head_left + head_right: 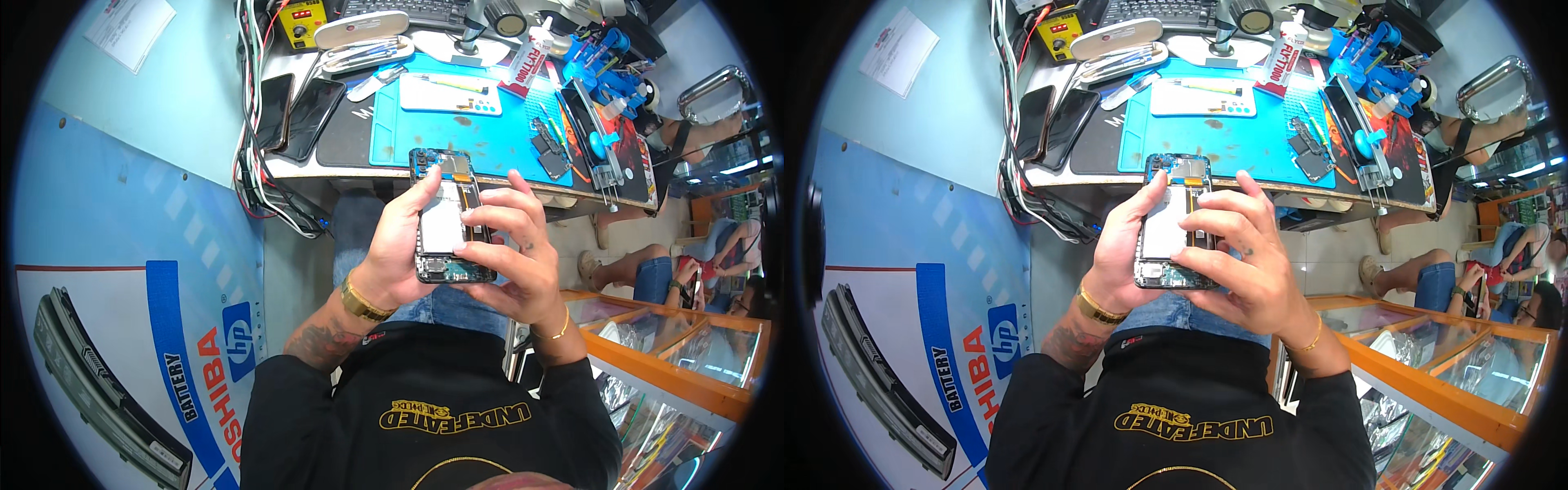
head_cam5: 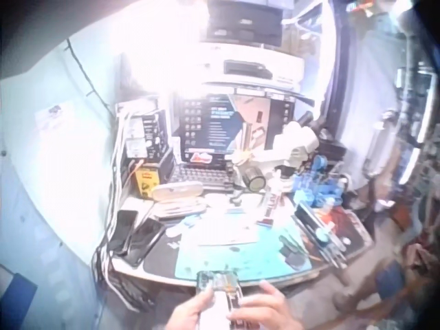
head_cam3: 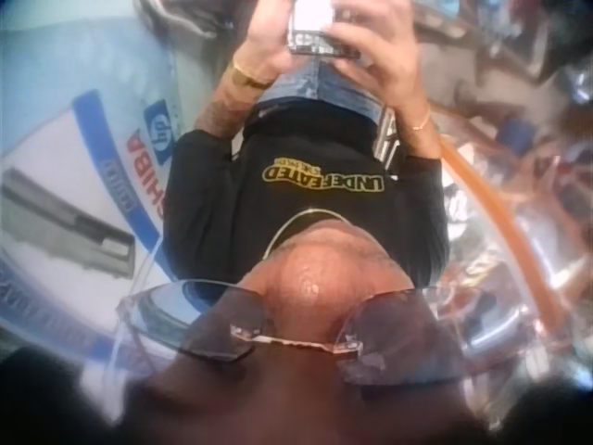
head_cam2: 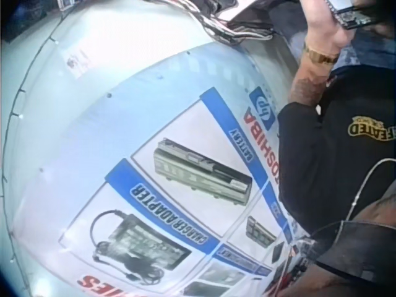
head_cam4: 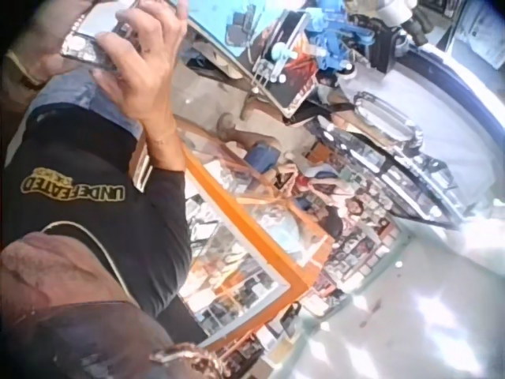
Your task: The person disassembles a mobile phone by removing the screen, handling a ribbon cable, and using a screwdriver to remove screws from the internal chassis.
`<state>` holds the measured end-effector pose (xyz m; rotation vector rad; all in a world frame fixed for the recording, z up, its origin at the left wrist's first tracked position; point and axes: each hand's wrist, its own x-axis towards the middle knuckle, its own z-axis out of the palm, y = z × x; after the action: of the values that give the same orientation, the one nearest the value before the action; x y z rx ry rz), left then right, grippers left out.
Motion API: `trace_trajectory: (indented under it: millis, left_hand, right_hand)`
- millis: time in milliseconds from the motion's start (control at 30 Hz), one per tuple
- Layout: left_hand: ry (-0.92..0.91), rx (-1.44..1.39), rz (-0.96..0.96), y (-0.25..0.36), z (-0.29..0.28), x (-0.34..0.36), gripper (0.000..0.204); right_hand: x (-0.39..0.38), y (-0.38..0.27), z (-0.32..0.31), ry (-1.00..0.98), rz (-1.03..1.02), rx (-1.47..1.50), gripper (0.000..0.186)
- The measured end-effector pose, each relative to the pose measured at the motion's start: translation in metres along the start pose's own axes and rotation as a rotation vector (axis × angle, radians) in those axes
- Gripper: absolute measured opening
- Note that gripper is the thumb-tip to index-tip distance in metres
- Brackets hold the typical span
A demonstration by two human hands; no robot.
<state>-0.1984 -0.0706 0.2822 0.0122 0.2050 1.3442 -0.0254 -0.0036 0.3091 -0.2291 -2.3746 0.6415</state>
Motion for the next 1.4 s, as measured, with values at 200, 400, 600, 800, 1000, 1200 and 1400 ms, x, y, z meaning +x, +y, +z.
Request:
trace_trajectory:
  millis: [200, 400, 600, 800, 1000, 1200, 1400]
  left_hand:
    - [-0.029, -0.058, -0.02, -0.001, -0.003, 0.0, 0.053]
    - [-0.047, -0.091, -0.03, -0.001, -0.006, 0.001, 0.054]
    - [-0.08, -0.168, -0.064, -0.002, 0.001, -0.003, 0.054]
    - [-0.071, -0.178, -0.08, -0.002, -0.006, -0.006, 0.056]
    - [-0.021, -0.123, -0.084, -0.002, -0.005, -0.01, 0.057]
    - [-0.021, 0.044, -0.052, 0.004, 0.01, -0.013, 0.058]
    - [-0.162, 0.499, 0.071, 0.01, 0.01, -0.028, 0.057]
  right_hand:
    - [-0.002, 0.002, 0.006, 0.037, -0.012, 0.029, 0.043]
    - [-0.001, 0.0, 0.004, 0.062, -0.052, -0.013, 0.04]
    - [-0.001, -0.002, 0.006, 0.093, -0.164, -0.126, 0.038]
    - [0.002, -0.009, 0.005, 0.08, -0.207, -0.197, 0.035]
    - [0.002, -0.01, 0.005, 0.061, -0.298, -0.277, 0.023]
    - [0.0, -0.016, 0.007, 0.069, -0.328, -0.271, 0.023]
    - [-0.02, 0.004, -0.004, 0.356, 0.06, 0.235, 0.084]
